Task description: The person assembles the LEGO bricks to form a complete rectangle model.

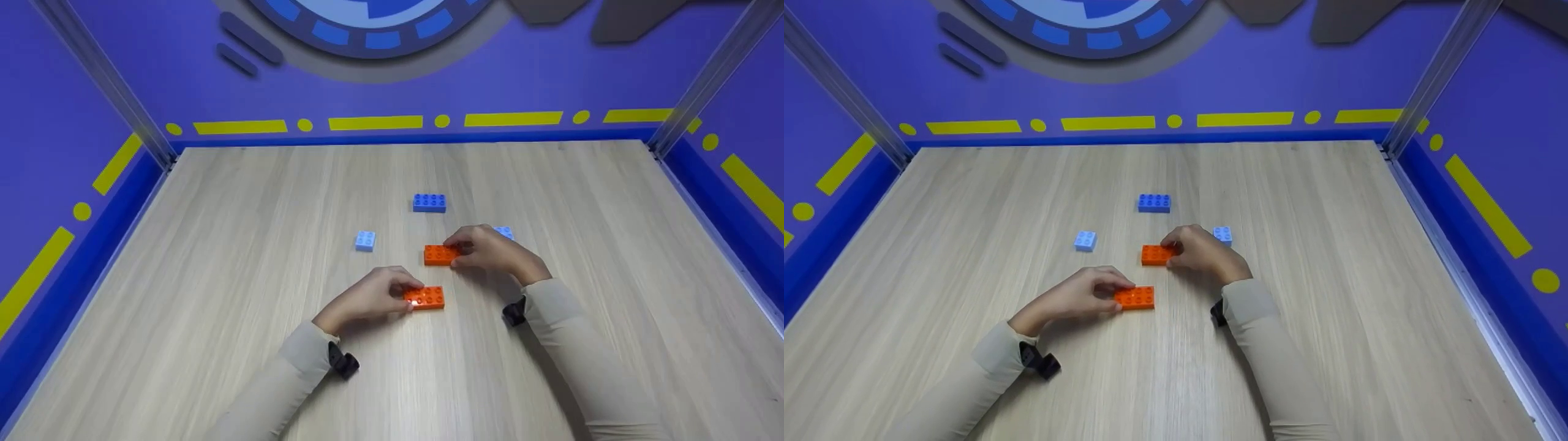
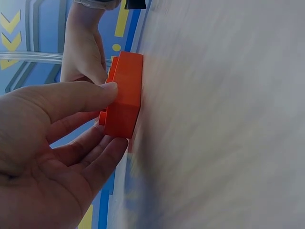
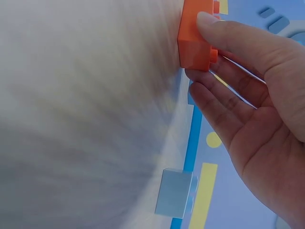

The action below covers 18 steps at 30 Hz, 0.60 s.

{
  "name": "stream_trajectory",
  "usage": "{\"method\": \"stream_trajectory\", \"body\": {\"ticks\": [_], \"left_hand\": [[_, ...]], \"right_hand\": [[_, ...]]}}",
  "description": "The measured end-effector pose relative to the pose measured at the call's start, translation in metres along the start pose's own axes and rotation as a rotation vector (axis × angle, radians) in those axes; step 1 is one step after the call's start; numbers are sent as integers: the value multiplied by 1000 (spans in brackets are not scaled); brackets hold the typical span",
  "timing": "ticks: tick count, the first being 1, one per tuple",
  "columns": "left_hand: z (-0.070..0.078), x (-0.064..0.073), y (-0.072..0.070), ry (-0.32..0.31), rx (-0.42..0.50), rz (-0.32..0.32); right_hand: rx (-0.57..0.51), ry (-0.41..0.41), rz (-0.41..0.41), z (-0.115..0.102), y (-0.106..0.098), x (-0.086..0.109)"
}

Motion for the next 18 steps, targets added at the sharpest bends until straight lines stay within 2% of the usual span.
{"method": "stream_trajectory", "body": {"ticks": [18], "left_hand": [[-6,3,-6,-37,45,11]], "right_hand": [[14,-15,-12,3,3,6]]}}
Point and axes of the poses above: each hand's wrist, its own x-axis away from the middle knuckle, its own y-axis out of the palm, z = x × y, the point moved 3 cm from there along -x, towards the middle knuckle, and after that the axes turned 13 degrees about -z, right-handed, at the moved point
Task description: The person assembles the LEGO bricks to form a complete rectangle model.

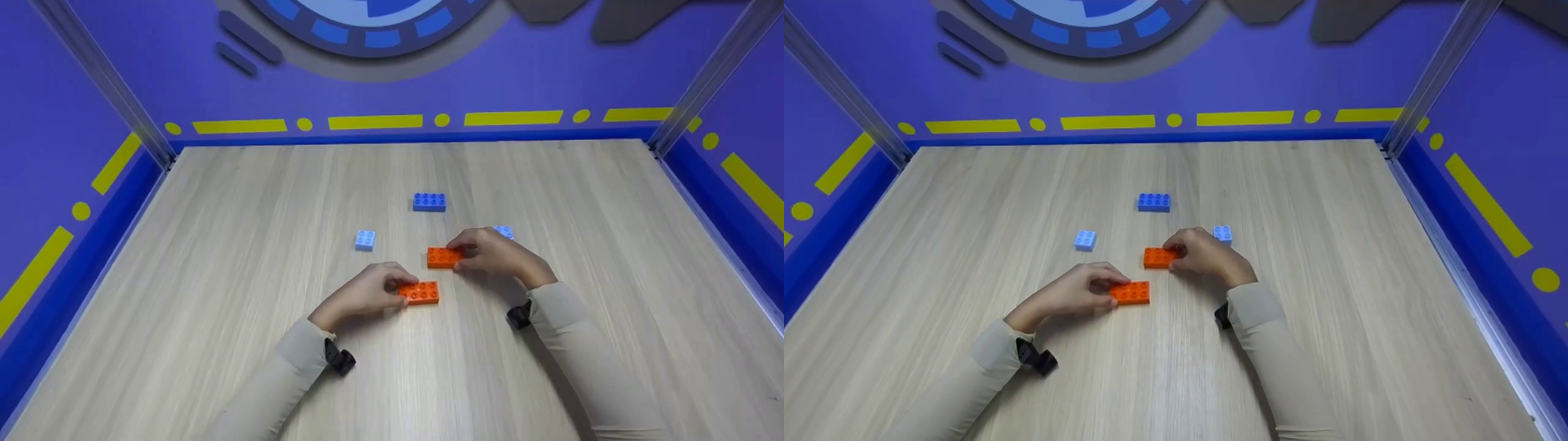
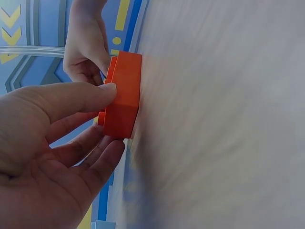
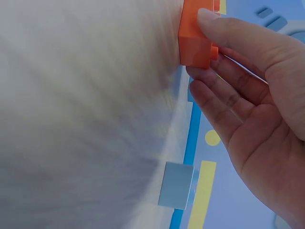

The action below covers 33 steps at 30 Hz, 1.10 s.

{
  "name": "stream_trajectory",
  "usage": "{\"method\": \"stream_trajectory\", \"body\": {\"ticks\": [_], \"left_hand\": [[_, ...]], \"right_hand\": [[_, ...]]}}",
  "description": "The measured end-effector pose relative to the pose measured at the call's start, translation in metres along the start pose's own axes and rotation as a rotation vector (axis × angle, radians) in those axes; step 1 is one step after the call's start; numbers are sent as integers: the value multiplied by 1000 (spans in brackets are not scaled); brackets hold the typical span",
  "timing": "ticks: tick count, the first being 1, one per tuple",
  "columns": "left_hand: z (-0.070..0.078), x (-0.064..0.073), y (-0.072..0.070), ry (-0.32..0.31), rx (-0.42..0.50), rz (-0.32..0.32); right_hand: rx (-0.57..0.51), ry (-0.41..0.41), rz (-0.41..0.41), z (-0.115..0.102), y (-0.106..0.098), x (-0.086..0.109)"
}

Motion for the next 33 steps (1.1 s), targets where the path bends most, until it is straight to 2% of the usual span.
{"method": "stream_trajectory", "body": {"ticks": [7,14,33], "left_hand": [[-2,0,-2,-8,-4,2],[-3,-1,-5,12,-34,10],[-5,-1,-7,-4,-25,36]], "right_hand": [[-4,7,-4,1,1,3],[2,-32,5,1,2,7],[-19,4,-4,0,5,14]]}}
Point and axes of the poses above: each hand's wrist, its own x-axis away from the middle knuckle, its own y-axis out of the palm, z = x × y, the point moved 3 cm from there along -x, towards the middle knuckle, and after that the axes turned 13 degrees about -z, right-handed, at the moved point
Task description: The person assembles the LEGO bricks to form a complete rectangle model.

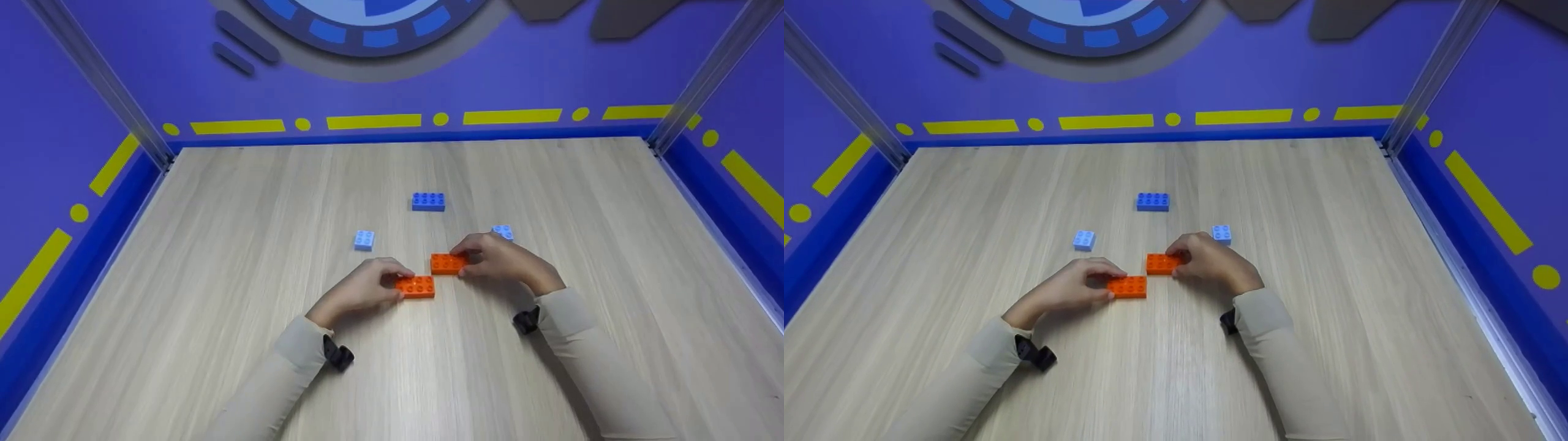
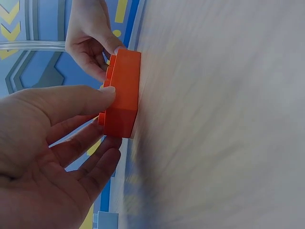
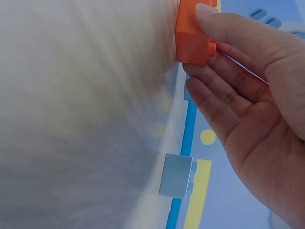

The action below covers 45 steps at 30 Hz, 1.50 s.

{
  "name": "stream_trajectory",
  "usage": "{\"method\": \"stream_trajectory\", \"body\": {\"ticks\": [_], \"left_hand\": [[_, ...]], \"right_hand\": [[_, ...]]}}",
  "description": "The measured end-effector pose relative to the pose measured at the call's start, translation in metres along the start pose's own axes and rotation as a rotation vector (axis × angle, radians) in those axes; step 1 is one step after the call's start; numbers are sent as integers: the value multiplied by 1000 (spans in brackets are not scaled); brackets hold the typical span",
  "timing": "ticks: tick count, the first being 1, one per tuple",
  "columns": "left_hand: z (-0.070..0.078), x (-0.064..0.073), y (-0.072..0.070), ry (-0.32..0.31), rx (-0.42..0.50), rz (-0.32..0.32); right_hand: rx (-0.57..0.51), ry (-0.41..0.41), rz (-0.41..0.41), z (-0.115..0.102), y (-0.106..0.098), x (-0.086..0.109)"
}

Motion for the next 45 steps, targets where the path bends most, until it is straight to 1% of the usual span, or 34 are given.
{"method": "stream_trajectory", "body": {"ticks": [4,11,23,31,35,45], "left_hand": [[0,1,0,-5,4,8],[-2,-1,-2,0,1,27],[-5,-1,-1,-22,20,68],[-7,-1,-2,-24,13,79],[-9,-2,-2,-33,27,86],[-13,-2,0,-29,90,121]], "right_hand": [[1,11,-7,0,0,1],[7,-14,-12,0,1,3],[8,-24,-20,0,2,4],[-7,-3,-27,-1,2,5],[-9,8,-28,0,3,5],[-6,-28,-24,-1,3,6]]}}
Point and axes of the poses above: each hand's wrist, its own x-axis away from the middle knuckle, its own y-axis out of the palm, z = x × y, the point moved 3 cm from there along -x, towards the middle knuckle, and after that the axes turned 13 degrees about -z, right-handed, at the moved point
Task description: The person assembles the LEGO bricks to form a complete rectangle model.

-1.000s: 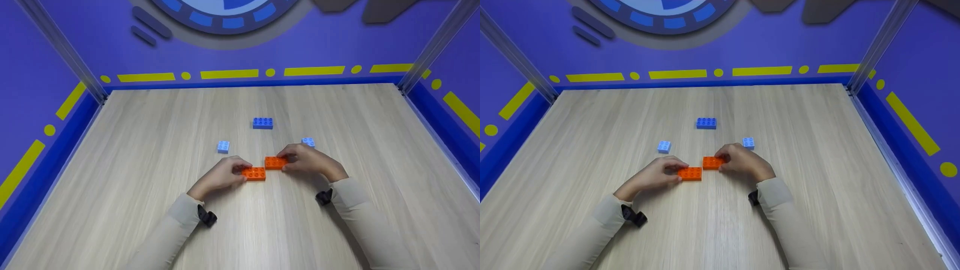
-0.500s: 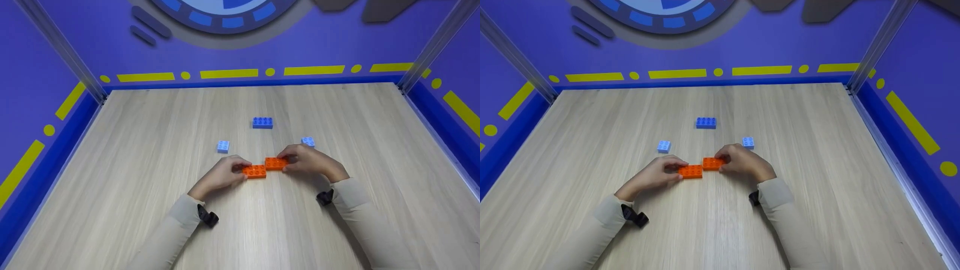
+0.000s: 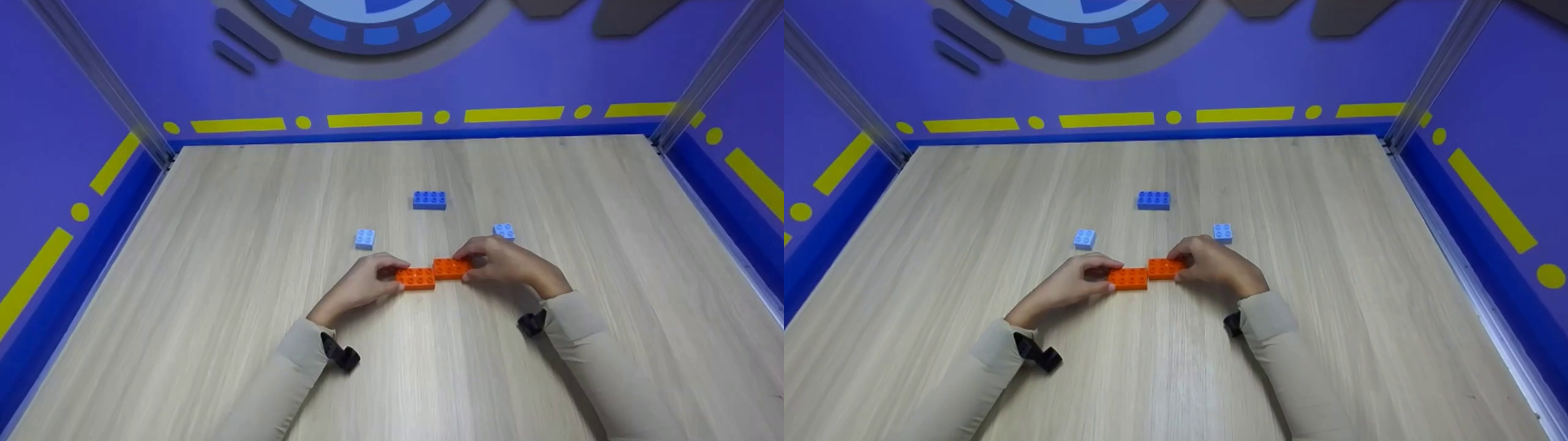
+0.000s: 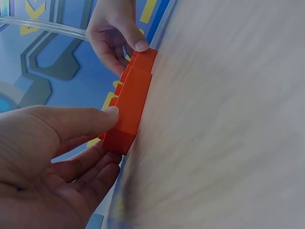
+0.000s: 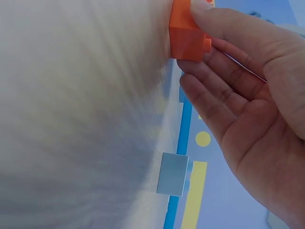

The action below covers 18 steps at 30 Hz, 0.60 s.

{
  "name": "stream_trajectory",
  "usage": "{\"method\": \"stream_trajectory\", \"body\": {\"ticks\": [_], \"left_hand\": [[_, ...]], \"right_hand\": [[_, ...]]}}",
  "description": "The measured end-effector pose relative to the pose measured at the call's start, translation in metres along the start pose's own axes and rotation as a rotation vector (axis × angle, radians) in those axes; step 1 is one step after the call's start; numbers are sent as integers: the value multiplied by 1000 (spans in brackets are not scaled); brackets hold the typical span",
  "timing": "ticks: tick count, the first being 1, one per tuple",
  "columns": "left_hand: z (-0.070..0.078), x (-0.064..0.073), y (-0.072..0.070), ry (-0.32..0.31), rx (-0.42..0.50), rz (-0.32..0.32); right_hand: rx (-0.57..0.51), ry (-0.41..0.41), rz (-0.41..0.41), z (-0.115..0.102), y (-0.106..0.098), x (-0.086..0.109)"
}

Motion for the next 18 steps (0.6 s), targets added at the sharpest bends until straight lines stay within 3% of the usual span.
{"method": "stream_trajectory", "body": {"ticks": [18], "left_hand": [[-6,-1,1,12,74,20]], "right_hand": [[1,-6,-19,2,0,0]]}}
Point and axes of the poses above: each hand's wrist, its own x-axis away from the middle knuckle, its own y-axis out of the palm, z = x × y, the point moved 3 cm from there along -x, towards the middle knuckle, and after that the axes turned 13 degrees about -z, right-handed, at the moved point
